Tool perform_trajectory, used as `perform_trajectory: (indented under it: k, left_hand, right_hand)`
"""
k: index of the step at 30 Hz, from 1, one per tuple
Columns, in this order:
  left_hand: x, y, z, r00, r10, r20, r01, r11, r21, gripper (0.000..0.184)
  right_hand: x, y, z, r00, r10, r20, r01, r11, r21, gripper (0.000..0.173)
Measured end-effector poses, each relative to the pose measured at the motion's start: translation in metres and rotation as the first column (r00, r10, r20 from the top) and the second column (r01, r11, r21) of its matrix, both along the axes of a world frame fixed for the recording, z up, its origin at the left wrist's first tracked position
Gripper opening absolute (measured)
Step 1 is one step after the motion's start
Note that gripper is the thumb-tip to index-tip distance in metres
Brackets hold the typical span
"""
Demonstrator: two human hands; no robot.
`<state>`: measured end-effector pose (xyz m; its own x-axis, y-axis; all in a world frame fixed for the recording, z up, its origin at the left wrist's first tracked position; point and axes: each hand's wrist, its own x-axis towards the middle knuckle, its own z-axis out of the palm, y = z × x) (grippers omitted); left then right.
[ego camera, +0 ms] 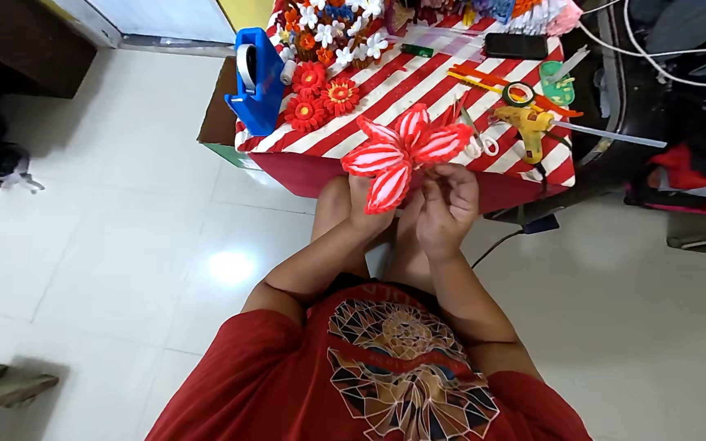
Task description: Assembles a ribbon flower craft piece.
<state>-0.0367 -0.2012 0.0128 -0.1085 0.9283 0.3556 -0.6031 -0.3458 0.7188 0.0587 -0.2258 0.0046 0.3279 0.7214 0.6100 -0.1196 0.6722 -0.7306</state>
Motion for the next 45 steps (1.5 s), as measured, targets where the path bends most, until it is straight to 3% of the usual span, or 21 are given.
perform_trajectory:
  k: [5,10,13,15,18,22,25,29,31,36,40,45]
  left_hand:
    - [-0.013,0.008,-0.013,0.93,0.263,-0.256,-0.188,0.941,0.282,0.029]
    - [-0.018,0.016,-0.017,0.877,0.41,-0.25,-0.244,0.829,0.503,0.02]
    - [-0.019,0.018,-0.026,0.875,0.442,-0.196,-0.27,0.783,0.56,0.018]
    - [-0.017,0.019,-0.033,0.87,0.463,-0.168,-0.3,0.768,0.566,0.03]
    - [-0.014,0.019,-0.029,0.894,0.417,-0.163,-0.296,0.823,0.484,0.044]
    - [-0.009,0.041,-0.035,0.937,0.348,-0.038,-0.299,0.851,0.431,0.045]
    - [-0.011,0.049,-0.044,0.931,0.361,-0.046,-0.319,0.87,0.376,0.046]
    - [-0.015,0.058,-0.051,0.916,0.396,-0.062,-0.336,0.842,0.421,0.049]
    - [-0.017,0.063,-0.055,0.902,0.424,-0.081,-0.336,0.807,0.486,0.051]
    - [-0.022,0.065,-0.056,0.821,0.555,-0.133,-0.368,0.693,0.62,0.047]
    - [-0.025,0.065,-0.052,0.797,0.588,-0.135,-0.343,0.626,0.7,0.044]
    - [-0.034,0.071,-0.057,0.724,0.655,-0.216,-0.322,0.598,0.734,0.049]
  right_hand:
    - [0.005,-0.003,-0.006,0.995,0.056,-0.084,-0.066,0.99,-0.128,0.024]
    - [0.001,-0.018,-0.015,0.964,0.212,-0.163,-0.248,0.936,-0.249,0.035]
    - [-0.003,-0.026,-0.017,0.932,0.209,-0.295,-0.295,0.912,-0.285,0.035]
    - [-0.002,-0.028,-0.019,0.921,0.165,-0.353,-0.283,0.906,-0.314,0.037]
    - [0.008,-0.021,-0.026,0.931,0.078,-0.356,-0.217,0.904,-0.368,0.041]
    - [0.026,-0.005,-0.049,0.98,-0.075,-0.184,-0.028,0.864,-0.502,0.037]
    - [0.031,0.0,-0.081,0.99,-0.141,0.028,0.129,0.786,-0.605,0.034]
    - [0.026,-0.021,-0.121,0.902,0.183,0.392,0.161,0.701,-0.695,0.02]
    - [0.022,-0.031,-0.131,0.848,0.348,0.399,0.091,0.647,-0.757,0.024]
    - [0.019,-0.034,-0.121,0.869,0.364,0.336,0.086,0.557,-0.826,0.03]
    - [0.021,-0.029,-0.126,0.908,0.205,0.365,0.16,0.635,-0.755,0.038]
    - [0.021,-0.024,-0.118,0.893,0.069,0.445,0.211,0.809,-0.549,0.04]
